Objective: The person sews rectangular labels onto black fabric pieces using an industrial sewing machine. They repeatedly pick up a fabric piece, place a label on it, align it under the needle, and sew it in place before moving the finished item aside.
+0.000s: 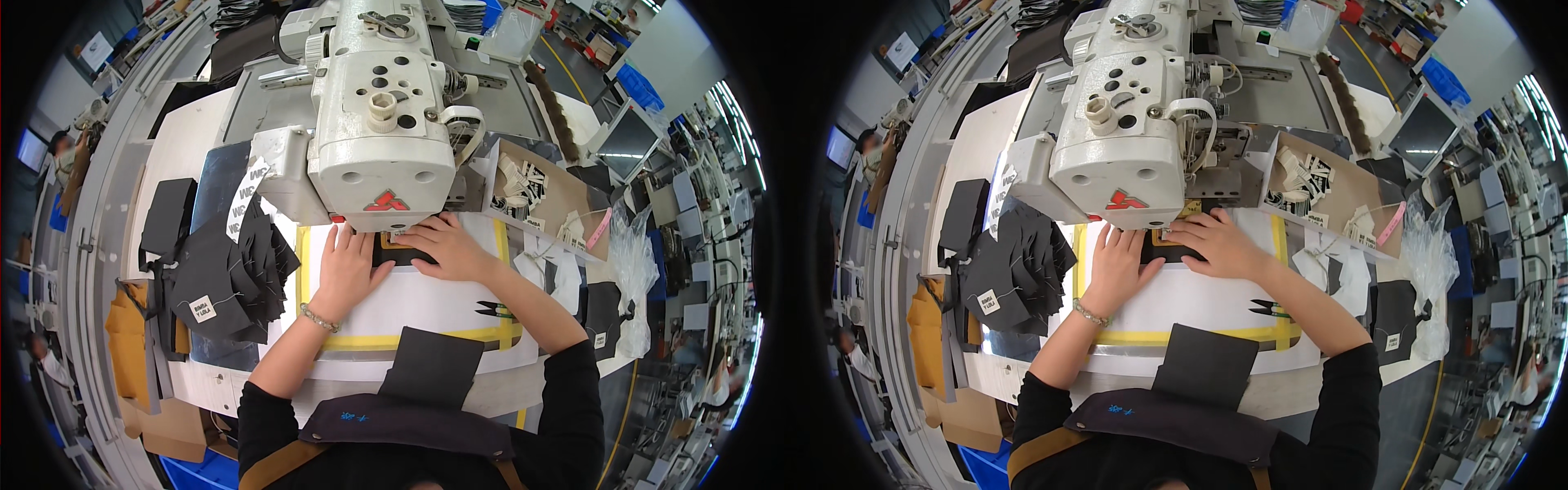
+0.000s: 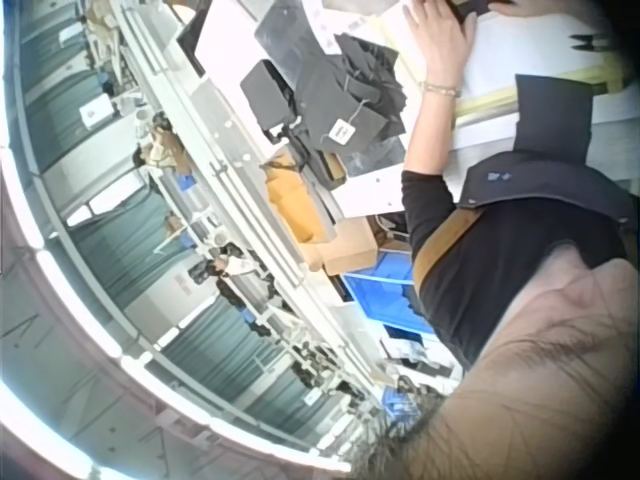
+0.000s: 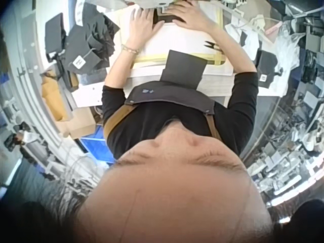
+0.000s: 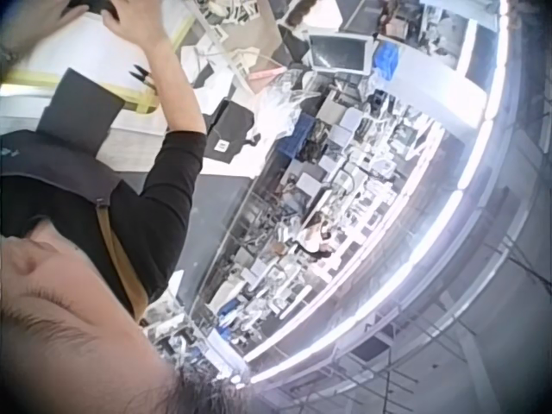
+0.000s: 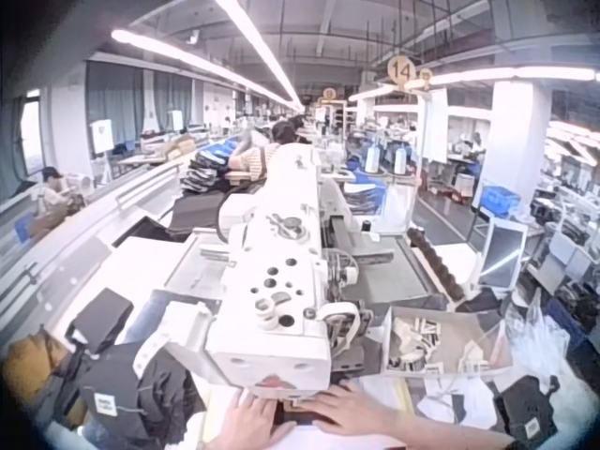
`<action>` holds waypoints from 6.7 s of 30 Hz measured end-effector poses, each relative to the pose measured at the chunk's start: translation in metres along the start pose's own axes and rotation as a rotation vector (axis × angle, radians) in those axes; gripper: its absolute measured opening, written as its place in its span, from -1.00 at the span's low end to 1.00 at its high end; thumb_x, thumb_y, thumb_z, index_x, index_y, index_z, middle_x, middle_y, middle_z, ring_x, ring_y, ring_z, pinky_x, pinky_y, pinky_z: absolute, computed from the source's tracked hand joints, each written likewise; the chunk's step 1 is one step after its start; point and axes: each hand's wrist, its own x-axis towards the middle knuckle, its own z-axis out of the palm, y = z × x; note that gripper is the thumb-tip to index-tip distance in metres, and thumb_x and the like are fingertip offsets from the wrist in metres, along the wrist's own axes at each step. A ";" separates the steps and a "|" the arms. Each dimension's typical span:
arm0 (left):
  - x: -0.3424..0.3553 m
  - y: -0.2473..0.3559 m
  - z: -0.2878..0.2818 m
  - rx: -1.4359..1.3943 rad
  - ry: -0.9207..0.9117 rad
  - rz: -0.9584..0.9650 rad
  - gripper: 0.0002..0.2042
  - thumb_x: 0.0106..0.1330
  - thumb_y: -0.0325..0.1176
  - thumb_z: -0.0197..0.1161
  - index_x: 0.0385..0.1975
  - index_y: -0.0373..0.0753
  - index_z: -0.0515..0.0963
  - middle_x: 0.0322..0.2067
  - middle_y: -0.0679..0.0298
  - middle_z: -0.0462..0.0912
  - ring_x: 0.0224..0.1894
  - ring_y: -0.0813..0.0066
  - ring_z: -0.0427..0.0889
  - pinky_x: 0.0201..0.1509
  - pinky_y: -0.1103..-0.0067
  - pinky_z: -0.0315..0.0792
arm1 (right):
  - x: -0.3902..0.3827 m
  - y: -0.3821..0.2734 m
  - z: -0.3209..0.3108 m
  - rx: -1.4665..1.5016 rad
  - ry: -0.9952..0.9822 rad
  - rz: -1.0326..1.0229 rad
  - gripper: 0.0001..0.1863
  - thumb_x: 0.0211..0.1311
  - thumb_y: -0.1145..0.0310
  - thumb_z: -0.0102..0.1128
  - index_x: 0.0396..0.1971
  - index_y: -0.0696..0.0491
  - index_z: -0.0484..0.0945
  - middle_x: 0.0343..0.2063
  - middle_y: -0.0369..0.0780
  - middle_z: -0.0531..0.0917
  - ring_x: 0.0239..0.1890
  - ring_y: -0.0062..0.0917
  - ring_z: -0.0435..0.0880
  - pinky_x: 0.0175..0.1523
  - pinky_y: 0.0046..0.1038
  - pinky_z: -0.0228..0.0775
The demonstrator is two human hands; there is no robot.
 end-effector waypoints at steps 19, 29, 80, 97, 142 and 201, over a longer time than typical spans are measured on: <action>0.003 -0.003 0.004 0.037 0.025 0.041 -0.56 0.15 -0.32 0.19 0.03 -0.37 0.51 0.00 0.11 0.54 0.09 0.19 0.49 0.29 0.21 0.25 | -0.003 -0.001 0.002 -0.037 -0.016 -0.014 -0.57 0.21 0.15 0.18 0.09 -0.09 0.50 0.23 -0.38 0.46 0.22 -0.50 0.38 0.21 -0.21 0.16; 0.006 -0.005 0.002 0.029 0.010 0.030 -0.57 0.11 -0.38 0.19 0.02 -0.36 0.54 0.02 0.10 0.56 0.08 0.16 0.52 0.31 0.18 0.25 | -0.008 0.002 0.011 -0.086 0.106 -0.043 -0.55 0.20 0.17 0.21 0.11 -0.14 0.51 0.18 -0.41 0.50 0.22 -0.53 0.40 0.17 -0.19 0.18; -0.005 -0.055 -0.027 -0.163 0.061 -0.013 -0.76 0.12 -0.50 0.27 -0.20 -0.20 0.67 -0.28 0.33 0.67 -0.27 0.34 0.64 -0.09 0.40 0.38 | 0.006 -0.019 0.011 -0.105 0.048 -0.057 -0.49 0.19 0.20 0.21 0.17 -0.10 0.51 0.12 -0.39 0.58 0.08 -0.53 0.49 0.15 -0.20 0.25; 0.015 -0.054 -0.009 -0.258 0.157 0.368 -0.86 0.12 -0.29 0.37 -0.36 -0.13 0.69 -0.44 0.42 0.62 -0.35 0.49 0.62 -0.25 0.52 0.48 | 0.010 -0.023 0.004 -0.150 0.074 -0.064 -0.49 0.12 0.21 0.26 0.13 -0.11 0.54 0.10 -0.42 0.57 0.07 -0.57 0.47 0.08 -0.23 0.26; 0.032 -0.055 -0.013 -0.400 -0.394 0.232 -0.70 0.30 -0.21 0.26 0.04 0.11 0.62 -0.27 0.21 0.68 -0.29 0.18 0.65 -0.16 0.40 0.53 | 0.007 -0.016 0.011 -0.056 0.151 -0.021 -0.69 0.01 0.46 0.22 -0.19 -0.10 0.47 -0.29 -0.46 0.64 -0.26 -0.55 0.50 -0.10 -0.27 0.14; 0.003 -0.052 -0.026 -0.239 0.127 0.383 -0.79 0.11 -0.39 0.33 -0.23 -0.17 0.67 -0.21 0.41 0.66 -0.12 0.52 0.59 -0.02 0.47 0.43 | 0.010 -0.018 0.012 -0.163 0.194 -0.049 -0.80 -0.03 0.36 0.22 -0.33 -0.12 0.52 -0.37 -0.45 0.58 -0.36 -0.60 0.52 -0.17 -0.37 0.17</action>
